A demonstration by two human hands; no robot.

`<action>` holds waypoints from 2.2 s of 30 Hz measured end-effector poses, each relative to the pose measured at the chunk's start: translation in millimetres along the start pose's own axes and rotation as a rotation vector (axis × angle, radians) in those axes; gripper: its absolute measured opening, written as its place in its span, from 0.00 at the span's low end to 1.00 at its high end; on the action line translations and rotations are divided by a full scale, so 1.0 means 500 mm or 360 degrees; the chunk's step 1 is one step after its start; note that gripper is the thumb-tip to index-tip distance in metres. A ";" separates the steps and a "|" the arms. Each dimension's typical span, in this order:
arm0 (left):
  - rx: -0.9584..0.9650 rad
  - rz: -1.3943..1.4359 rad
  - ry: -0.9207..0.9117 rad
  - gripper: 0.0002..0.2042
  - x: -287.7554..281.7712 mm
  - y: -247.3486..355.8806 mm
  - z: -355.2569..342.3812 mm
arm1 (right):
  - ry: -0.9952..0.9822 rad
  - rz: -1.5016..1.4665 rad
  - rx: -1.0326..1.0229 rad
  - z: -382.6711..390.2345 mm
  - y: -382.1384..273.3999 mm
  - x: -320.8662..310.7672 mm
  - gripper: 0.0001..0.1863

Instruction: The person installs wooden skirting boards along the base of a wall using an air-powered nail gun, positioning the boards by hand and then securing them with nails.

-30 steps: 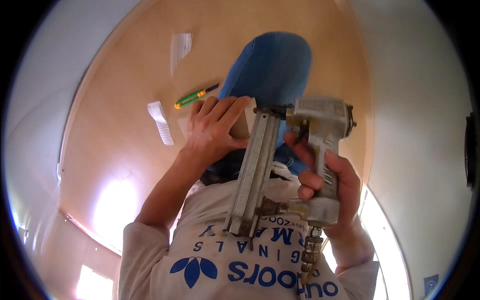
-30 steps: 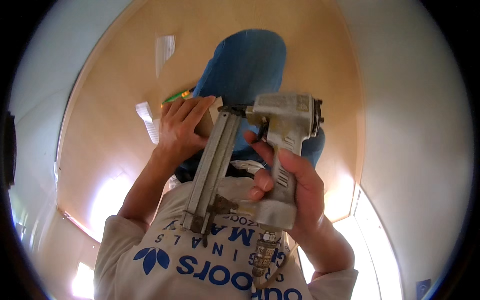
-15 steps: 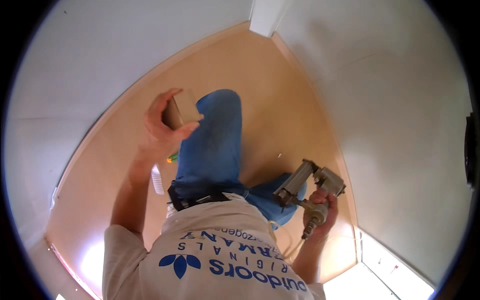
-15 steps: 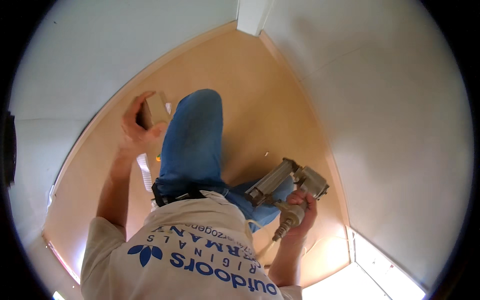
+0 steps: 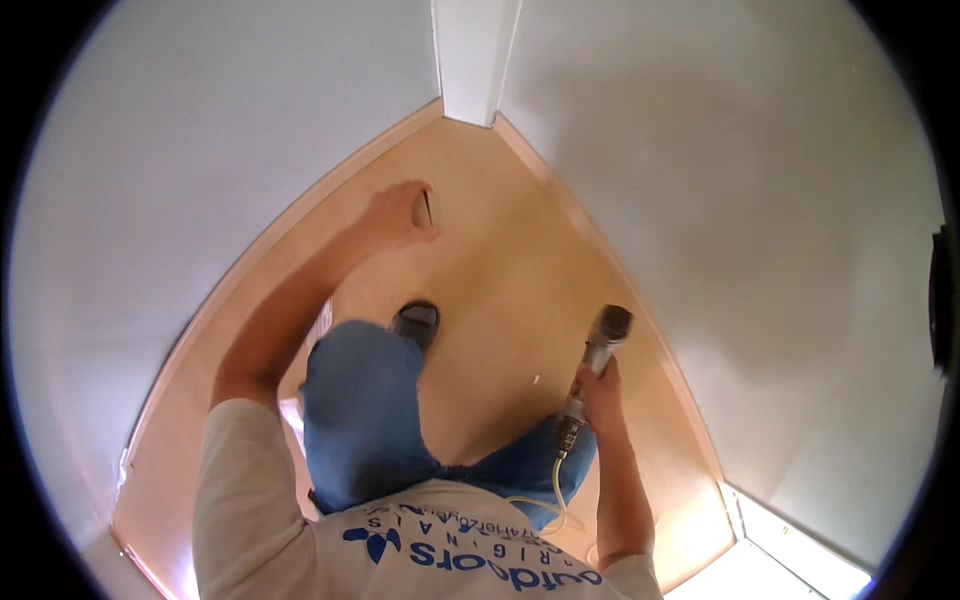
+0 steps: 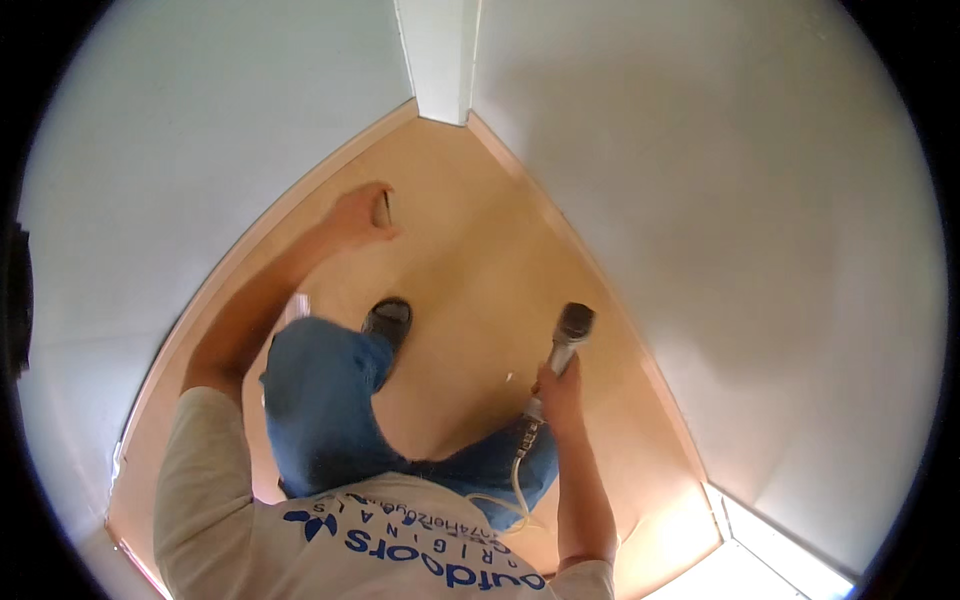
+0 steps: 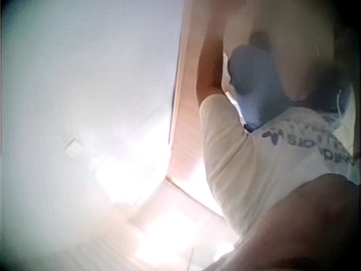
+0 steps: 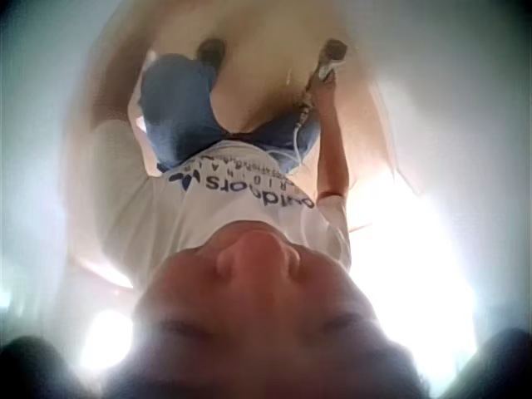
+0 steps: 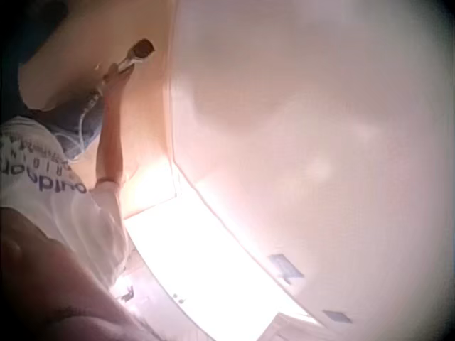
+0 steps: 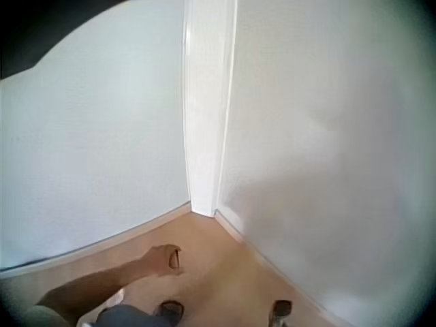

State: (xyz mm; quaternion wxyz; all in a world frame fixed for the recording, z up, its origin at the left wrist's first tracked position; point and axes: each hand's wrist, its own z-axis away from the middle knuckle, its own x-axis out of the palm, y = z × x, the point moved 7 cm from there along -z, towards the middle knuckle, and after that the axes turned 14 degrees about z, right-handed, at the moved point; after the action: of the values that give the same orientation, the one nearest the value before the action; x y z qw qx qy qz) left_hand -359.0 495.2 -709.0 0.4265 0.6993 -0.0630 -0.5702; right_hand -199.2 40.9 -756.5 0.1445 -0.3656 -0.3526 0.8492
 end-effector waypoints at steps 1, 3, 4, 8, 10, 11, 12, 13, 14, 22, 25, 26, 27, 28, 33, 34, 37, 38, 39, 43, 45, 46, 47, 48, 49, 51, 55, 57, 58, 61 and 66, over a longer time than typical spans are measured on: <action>-0.0100 -0.0065 -0.0159 0.41 0.067 -0.041 -0.034 | 0.0048 0.0376 -0.0088 -0.042 -0.011 0.021 0.26; -0.0172 -0.0110 -0.0301 0.41 0.169 -0.101 -0.083 | 0.0125 0.1131 -0.0267 -0.111 -0.036 0.085 0.35; -0.0202 -0.0122 -0.0361 0.42 0.211 -0.130 -0.116 | 0.0123 0.1290 -0.0353 -0.159 -0.045 0.114 0.37; -0.0068 -0.0340 -0.0497 0.41 0.336 -0.231 -0.180 | 0.0030 0.1764 -0.0490 -0.321 -0.015 0.239 0.44; 0.0002 -0.0399 -0.0526 0.40 0.358 -0.276 -0.192 | 0.0009 0.1867 -0.0517 -0.361 0.019 0.293 0.44; 0.0056 -0.0360 -0.0455 0.40 0.354 -0.293 -0.198 | 0.0029 0.1893 -0.0564 -0.381 0.026 0.317 0.44; 0.0027 -0.0363 -0.0390 0.39 0.360 -0.309 -0.199 | 0.0047 0.1915 -0.0612 -0.398 0.034 0.337 0.44; -0.0002 -0.0351 -0.0346 0.39 0.366 -0.300 -0.188 | 0.0137 0.1929 -0.0680 -0.400 0.043 0.348 0.44; -0.0035 -0.0341 -0.0292 0.38 0.360 -0.295 -0.207 | 0.0231 0.1946 -0.0759 -0.416 0.038 0.351 0.43; -0.0202 -0.0033 -0.0234 0.23 0.397 -0.350 -0.286 | 0.0386 0.1884 -0.0973 -0.469 0.034 0.359 0.38; -0.0104 -0.0043 -0.0270 0.17 0.397 -0.301 -0.335 | 0.0282 0.1884 -0.0876 -0.471 0.033 0.361 0.38; -0.0064 -0.0070 -0.0307 0.15 0.400 -0.287 -0.349 | 0.0254 0.1883 -0.0839 -0.473 0.036 0.360 0.38; -0.0065 0.0019 -0.0428 0.15 0.414 -0.284 -0.359 | 0.0226 0.1882 -0.0800 -0.474 0.040 0.359 0.38; -0.0066 0.0105 -0.0547 0.14 0.427 -0.286 -0.371 | 0.0237 0.1880 -0.0817 -0.475 0.037 0.360 0.38; -0.0344 0.0699 -0.0753 0.14 0.478 -0.341 -0.420 | 0.0226 0.1829 -0.0845 -0.480 0.035 0.353 0.38; -0.0394 0.0792 -0.0739 0.15 0.461 -0.342 -0.445 | 0.0244 0.1855 -0.0858 -0.481 0.032 0.347 0.38; -0.0219 0.0585 -0.0617 0.16 0.417 -0.297 -0.455 | 0.0255 0.1805 -0.0900 -0.474 0.032 0.359 0.38; -0.0087 0.0480 -0.0545 0.17 0.413 -0.272 -0.451 | 0.0255 0.1816 -0.0911 -0.474 0.033 0.358 0.38; -0.0002 0.0292 -0.0680 0.18 0.447 -0.256 -0.431 | 0.0255 0.1825 -0.0922 -0.473 0.034 0.356 0.37; 0.0176 0.0064 -0.0833 0.20 0.534 -0.246 -0.388 | 0.0254 0.1799 -0.0931 -0.475 0.037 0.359 0.39; -0.0009 0.0397 -0.0669 0.21 0.522 -0.261 -0.401 | 0.0299 0.1800 -0.0953 -0.473 0.034 0.351 0.39; -0.0207 0.0635 -0.0540 0.21 0.470 -0.268 -0.434 | 0.0290 0.1801 -0.0950 -0.472 0.032 0.350 0.40; -0.0401 0.0875 -0.0408 0.22 0.431 -0.282 -0.465 | 0.0287 0.1807 -0.0943 -0.472 0.033 0.346 0.40; -0.0540 0.0993 -0.0191 0.22 0.395 -0.311 -0.493 | 0.0282 0.1807 -0.0940 -0.473 0.030 0.348 0.40; -0.0682 0.1104 0.0031 0.23 0.368 -0.351 -0.515 | 0.0272 0.1811 -0.0937 -0.471 0.030 0.352 0.39; -0.0573 0.1307 0.0418 0.23 0.373 -0.442 -0.566 | 0.0253 0.1820 -0.0940 -0.474 0.027 0.361 0.38; -0.0485 0.1440 0.0568 0.22 0.385 -0.450 -0.635 | 0.0226 0.1808 -0.0920 -0.475 0.022 0.354 0.39; -0.0449 0.1463 0.0630 0.21 0.394 -0.451 -0.642 | 0.0226 0.1795 -0.0930 -0.475 0.020 0.355 0.40; -0.0470 0.1446 0.0611 0.21 0.396 -0.440 -0.643 | 0.0225 0.1787 -0.0924 -0.476 0.023 0.352 0.41; -0.0442 0.1304 0.0606 0.21 0.385 -0.415 -0.646 | 0.0226 0.1771 -0.0924 -0.478 0.026 0.348 0.41; -0.0327 0.0863 0.0688 0.18 0.365 -0.394 -0.654 | 0.0242 0.1778 -0.0933 -0.477 0.029 0.352 0.41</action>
State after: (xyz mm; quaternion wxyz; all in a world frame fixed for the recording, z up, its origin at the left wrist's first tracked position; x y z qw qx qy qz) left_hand -96.8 685.8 -981.0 0.6338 0.7150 -0.0969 -0.2787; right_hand -148.3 236.6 -973.6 -0.4018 -0.5781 -0.3151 0.6364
